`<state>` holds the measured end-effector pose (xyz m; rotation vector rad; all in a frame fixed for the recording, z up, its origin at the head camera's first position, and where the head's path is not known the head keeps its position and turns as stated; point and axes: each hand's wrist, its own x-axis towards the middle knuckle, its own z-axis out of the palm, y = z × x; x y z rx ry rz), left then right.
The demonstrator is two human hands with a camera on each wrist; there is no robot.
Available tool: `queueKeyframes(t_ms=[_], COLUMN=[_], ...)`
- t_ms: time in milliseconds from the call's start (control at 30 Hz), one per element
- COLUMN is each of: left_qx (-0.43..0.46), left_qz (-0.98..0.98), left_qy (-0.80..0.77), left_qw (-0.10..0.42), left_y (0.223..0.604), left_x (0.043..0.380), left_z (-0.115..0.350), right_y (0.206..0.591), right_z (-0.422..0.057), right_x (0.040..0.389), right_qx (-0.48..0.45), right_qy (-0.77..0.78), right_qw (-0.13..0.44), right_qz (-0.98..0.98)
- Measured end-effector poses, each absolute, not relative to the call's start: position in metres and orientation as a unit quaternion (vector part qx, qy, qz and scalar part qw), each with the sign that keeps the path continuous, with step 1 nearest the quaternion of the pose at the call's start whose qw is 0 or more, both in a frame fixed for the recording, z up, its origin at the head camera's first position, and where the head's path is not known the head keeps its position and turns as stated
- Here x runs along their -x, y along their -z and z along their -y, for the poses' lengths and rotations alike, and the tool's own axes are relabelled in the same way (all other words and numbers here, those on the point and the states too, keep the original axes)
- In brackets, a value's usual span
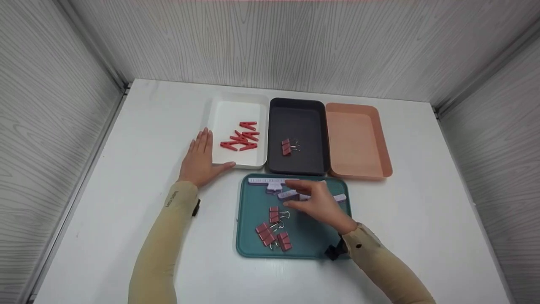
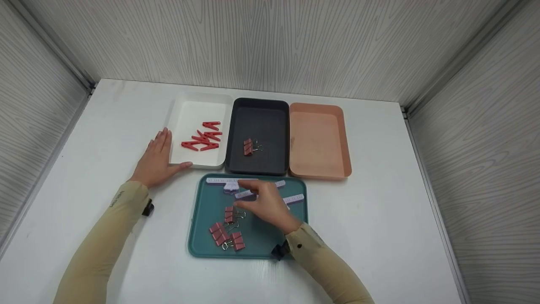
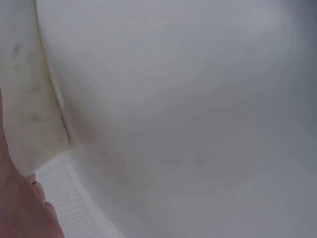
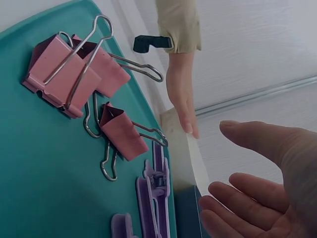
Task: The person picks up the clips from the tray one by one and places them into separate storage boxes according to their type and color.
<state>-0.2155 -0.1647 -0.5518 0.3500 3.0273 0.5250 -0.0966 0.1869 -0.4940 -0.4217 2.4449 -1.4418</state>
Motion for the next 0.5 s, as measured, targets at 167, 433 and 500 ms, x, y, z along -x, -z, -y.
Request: queueKeyframes(t_ms=[167, 433, 500], left_qx=[-0.115, -0.115, -0.114], left_qz=[-0.978, -0.978, -0.978], left_qy=[-0.171, -0.171, -0.171], left_qw=[0.022, 0.02, 0.021], left_y=[0.553, 0.553, 0.553], left_x=[0.215, 0.215, 0.215], left_z=[0.165, 0.164, 0.164], right_y=[0.5, 0.508, 0.51], right_z=[-0.183, -0.179, -0.178], right_x=[0.094, 0.09, 0.09], right_qx=[0.154, 0.15, 0.151], right_qy=[0.492, 0.473, 0.465], right_qw=[0.158, 0.176, 0.177], right_qz=[-0.842, -0.85, -0.854])
